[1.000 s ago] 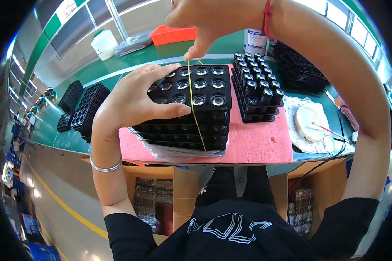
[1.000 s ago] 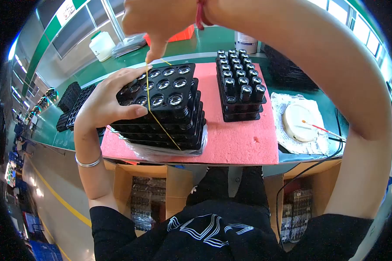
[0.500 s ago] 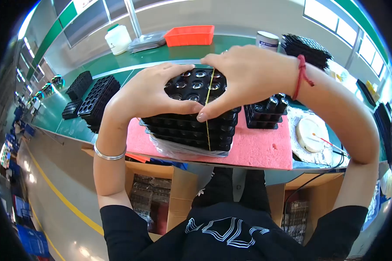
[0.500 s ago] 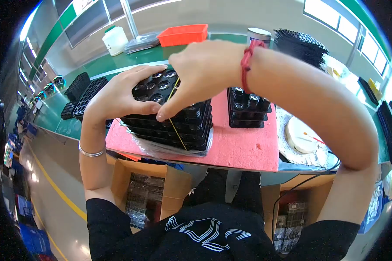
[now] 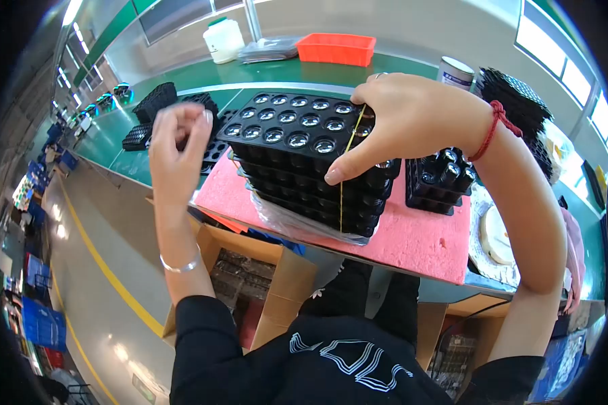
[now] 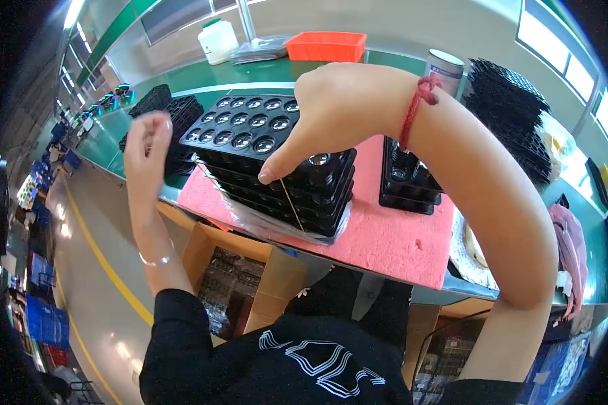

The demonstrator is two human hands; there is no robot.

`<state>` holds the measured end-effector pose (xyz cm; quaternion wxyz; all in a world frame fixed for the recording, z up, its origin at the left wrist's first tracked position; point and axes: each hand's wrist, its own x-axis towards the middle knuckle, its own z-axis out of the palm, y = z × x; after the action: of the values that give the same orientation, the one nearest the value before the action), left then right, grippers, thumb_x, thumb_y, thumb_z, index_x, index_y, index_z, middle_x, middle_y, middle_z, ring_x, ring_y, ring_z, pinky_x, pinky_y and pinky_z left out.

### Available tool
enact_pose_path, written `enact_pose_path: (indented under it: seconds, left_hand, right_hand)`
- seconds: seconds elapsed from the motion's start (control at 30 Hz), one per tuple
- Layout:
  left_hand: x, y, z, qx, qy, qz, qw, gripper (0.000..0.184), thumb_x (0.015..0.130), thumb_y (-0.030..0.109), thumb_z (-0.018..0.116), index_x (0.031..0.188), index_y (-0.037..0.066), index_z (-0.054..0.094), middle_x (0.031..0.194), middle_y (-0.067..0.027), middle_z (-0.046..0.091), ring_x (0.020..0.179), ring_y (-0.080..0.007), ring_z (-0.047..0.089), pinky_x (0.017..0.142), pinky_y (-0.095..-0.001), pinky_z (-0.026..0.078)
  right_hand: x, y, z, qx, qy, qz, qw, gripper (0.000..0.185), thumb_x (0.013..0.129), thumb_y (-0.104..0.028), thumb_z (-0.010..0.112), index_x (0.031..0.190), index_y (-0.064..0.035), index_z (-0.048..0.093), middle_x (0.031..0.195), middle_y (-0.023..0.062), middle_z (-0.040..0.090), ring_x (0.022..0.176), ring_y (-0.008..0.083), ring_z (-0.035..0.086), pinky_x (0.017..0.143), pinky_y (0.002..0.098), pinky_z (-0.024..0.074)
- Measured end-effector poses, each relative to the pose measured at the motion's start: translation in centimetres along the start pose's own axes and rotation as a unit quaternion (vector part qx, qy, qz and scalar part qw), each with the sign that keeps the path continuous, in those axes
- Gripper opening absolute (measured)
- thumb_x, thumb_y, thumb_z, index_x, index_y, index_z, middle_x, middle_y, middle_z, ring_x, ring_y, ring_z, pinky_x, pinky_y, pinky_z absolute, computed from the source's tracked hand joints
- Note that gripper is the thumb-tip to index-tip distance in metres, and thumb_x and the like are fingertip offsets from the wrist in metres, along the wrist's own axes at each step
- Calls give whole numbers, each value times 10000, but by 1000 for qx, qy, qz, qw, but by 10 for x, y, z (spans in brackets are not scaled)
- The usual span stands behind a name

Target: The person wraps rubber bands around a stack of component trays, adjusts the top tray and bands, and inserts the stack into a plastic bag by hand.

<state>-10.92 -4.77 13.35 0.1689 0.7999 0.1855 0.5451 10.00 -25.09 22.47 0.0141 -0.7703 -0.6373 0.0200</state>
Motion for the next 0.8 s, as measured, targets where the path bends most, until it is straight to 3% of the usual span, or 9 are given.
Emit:
enact_pose_path:
  seconds: [0.03, 0.17, 0.37, 0.47, 0.57, 0.63, 0.67, 0.77, 0.8]
  left_hand:
    - [-16, 1, 2, 15, 22, -21, 999, 149, 867, 143, 677, 899, 8, 623, 849, -19, 586, 710, -70, 530, 679, -227, 440]
    - [-62, -4, 7, -73, -77, -132, 986, 129, 858, 128, 681, 906, 14, 644, 801, -12, 596, 718, -70, 532, 678, -230, 431]
    - [-72, -3, 25, -52, -39, -104, 992, 119, 887, 102, 664, 865, -12, 638, 741, 6, 582, 643, -38, 479, 595, -194, 372]
    - [-72, -6, 27, -120, -37, -130, 983, 102, 903, 85, 639, 866, -8, 619, 724, 26, 546, 657, -32, 464, 595, -186, 358]
    - [-72, 5, 28, -198, -43, -172, 964, 106, 920, 84, 600, 852, 3, 590, 743, 44, 501, 669, -27, 425, 606, -172, 320]
    - [-68, 4, 23, -332, -46, -273, 902, 139, 924, 95, 556, 808, 19, 559, 741, 36, 471, 670, -42, 396, 626, -183, 309]
    - [-65, 3, 18, -339, -69, -303, 888, 190, 900, 164, 482, 732, 76, 465, 738, 7, 373, 732, -102, 401, 691, -237, 359]
    - [-65, -6, 2, -449, -123, -302, 832, 216, 860, 185, 491, 687, 81, 411, 747, -11, 365, 752, -136, 405, 701, -259, 362]
    - [-64, -3, -1, -419, -107, -300, 850, 254, 828, 231, 511, 665, 82, 386, 764, -36, 370, 780, -158, 403, 741, -281, 368]
  right_hand:
    - [1, 0, 0, 4, 2, -5, 1000, 829, 578, -696, 739, 826, 90, 651, 730, 173, 627, 711, 295, 617, 664, 333, 493]
    - [0, -1, -4, 18, -2, -10, 1000, 820, 577, -707, 733, 780, 85, 659, 672, 155, 626, 640, 272, 617, 599, 330, 492]
    - [-2, -4, -5, -8, 28, -18, 999, 799, 575, -727, 722, 679, 64, 673, 607, 138, 623, 565, 250, 616, 549, 330, 494]
    - [4, -14, -10, -14, 23, -35, 999, 851, 549, -784, 694, 682, 56, 680, 623, 136, 633, 564, 247, 620, 549, 322, 499]
    - [27, -27, -3, 51, 28, -43, 997, 836, 591, -768, 659, 753, 51, 695, 762, 154, 674, 726, 273, 658, 692, 367, 527]
    - [34, -31, -2, 45, -8, -26, 999, 815, 602, -742, 667, 807, 46, 705, 808, 165, 682, 744, 275, 658, 706, 364, 529]
    - [34, -33, -3, 49, -7, -25, 998, 815, 602, -742, 667, 807, 46, 705, 808, 165, 682, 744, 275, 658, 706, 364, 529]
    - [34, -37, -5, 23, -16, -13, 1000, 799, 602, -727, 677, 828, 39, 706, 823, 165, 681, 752, 272, 654, 700, 363, 526]
    - [33, -37, -5, 22, -9, -7, 1000, 798, 598, -724, 683, 826, 40, 705, 821, 164, 680, 747, 268, 652, 697, 361, 525]
